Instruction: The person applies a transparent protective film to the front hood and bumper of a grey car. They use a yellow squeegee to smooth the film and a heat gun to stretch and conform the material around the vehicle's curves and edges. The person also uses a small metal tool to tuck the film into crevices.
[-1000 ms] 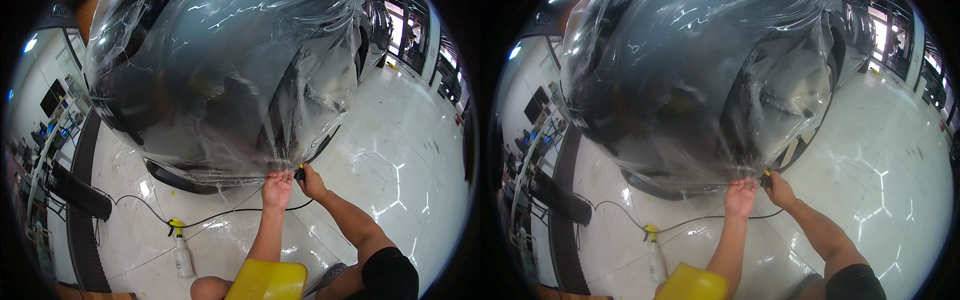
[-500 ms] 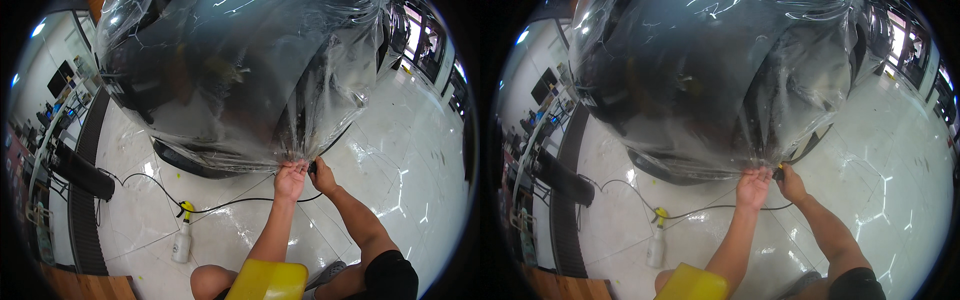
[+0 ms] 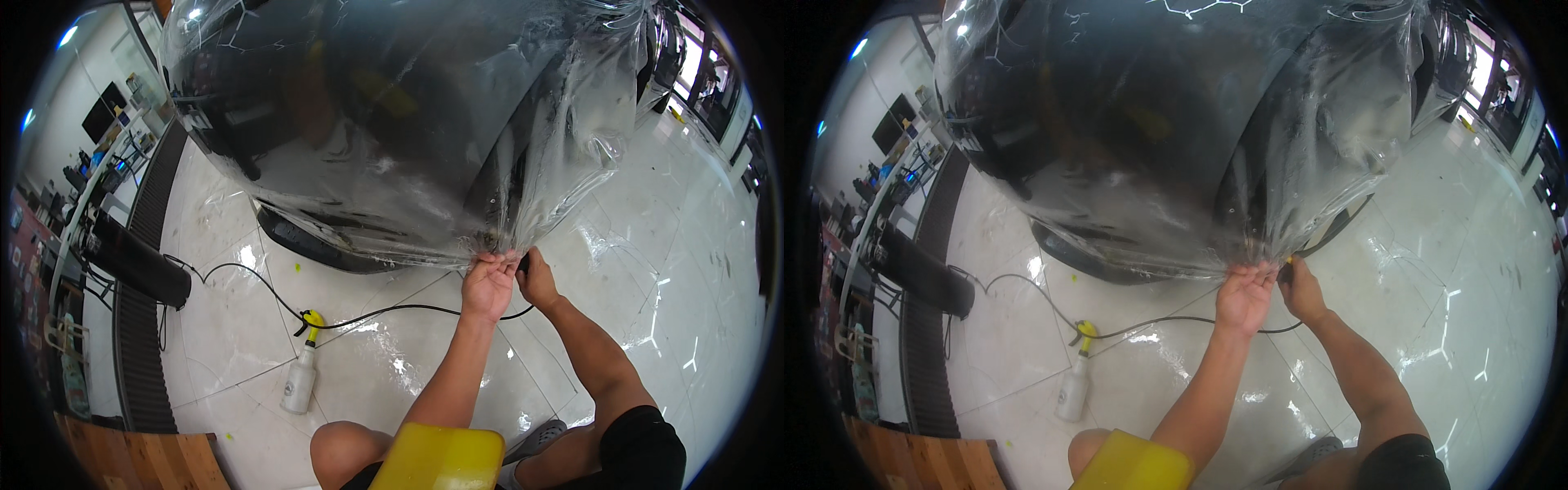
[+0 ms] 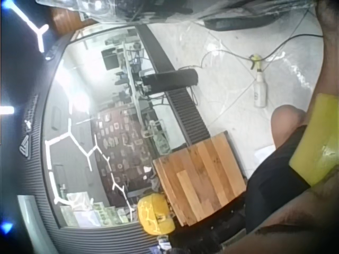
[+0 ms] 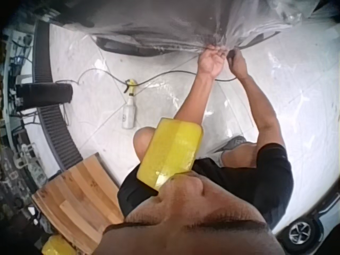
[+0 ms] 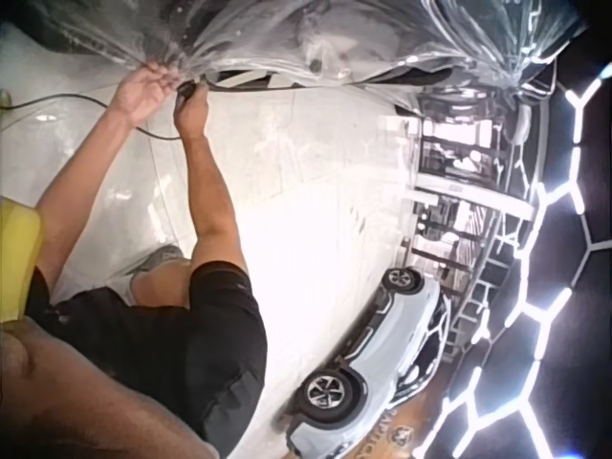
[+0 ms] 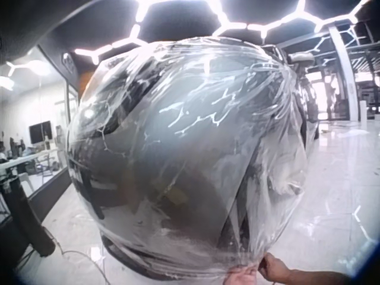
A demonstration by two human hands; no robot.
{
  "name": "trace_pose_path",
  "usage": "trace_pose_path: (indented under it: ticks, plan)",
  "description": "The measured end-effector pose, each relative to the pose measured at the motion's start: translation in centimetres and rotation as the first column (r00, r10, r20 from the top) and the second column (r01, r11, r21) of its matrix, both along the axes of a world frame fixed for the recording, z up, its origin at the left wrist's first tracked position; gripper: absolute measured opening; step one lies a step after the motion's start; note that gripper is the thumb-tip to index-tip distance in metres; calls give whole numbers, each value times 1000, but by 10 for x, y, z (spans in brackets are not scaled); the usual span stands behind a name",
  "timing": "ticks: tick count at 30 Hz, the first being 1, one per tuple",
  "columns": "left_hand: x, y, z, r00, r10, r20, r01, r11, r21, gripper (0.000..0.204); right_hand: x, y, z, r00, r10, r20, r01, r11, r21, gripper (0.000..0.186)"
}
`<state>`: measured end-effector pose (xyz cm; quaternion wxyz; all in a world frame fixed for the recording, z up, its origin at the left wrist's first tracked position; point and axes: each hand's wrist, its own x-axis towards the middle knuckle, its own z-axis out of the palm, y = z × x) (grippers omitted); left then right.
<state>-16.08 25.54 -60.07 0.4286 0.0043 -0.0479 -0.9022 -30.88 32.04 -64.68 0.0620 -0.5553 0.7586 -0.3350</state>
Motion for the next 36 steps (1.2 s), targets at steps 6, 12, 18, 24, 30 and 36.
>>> trace_pose_path:
  ticks: [6, 12, 18, 24, 30, 36]
  plan:
    - [5, 2, 1, 1000, -8, 7, 7, 999, 36, 17, 6, -4, 2, 999, 10, 37, -9, 999, -32, 55]
    - [4, 0, 0, 999, -16, -29, 17, 999, 27, 16, 7, -8, 2, 996, 62, 63, -57, 995, -82, 53]
    - [-2, -1, 1, 998, 3, -56, -3, 1000, -2, 13, 7, -8, 0, 995, 67, 67, -60, 992, -108, 51]
    - [-2, -9, -21, 992, -63, -107, 65, 998, 15, 16, 10, 6, -43, 978, 203, 38, -201, 978, -63, 49]
    - [5, 1, 8, 975, -161, 151, 149, 985, 87, 15, 38, 69, -151, 938, -200, 284, -10, 801, 598, 56]
    - [155, -23, -11, 522, 326, 788, 819, 65, -570, 26, 40, 69, -180, 925, -111, 364, -304, 356, 884, 64]
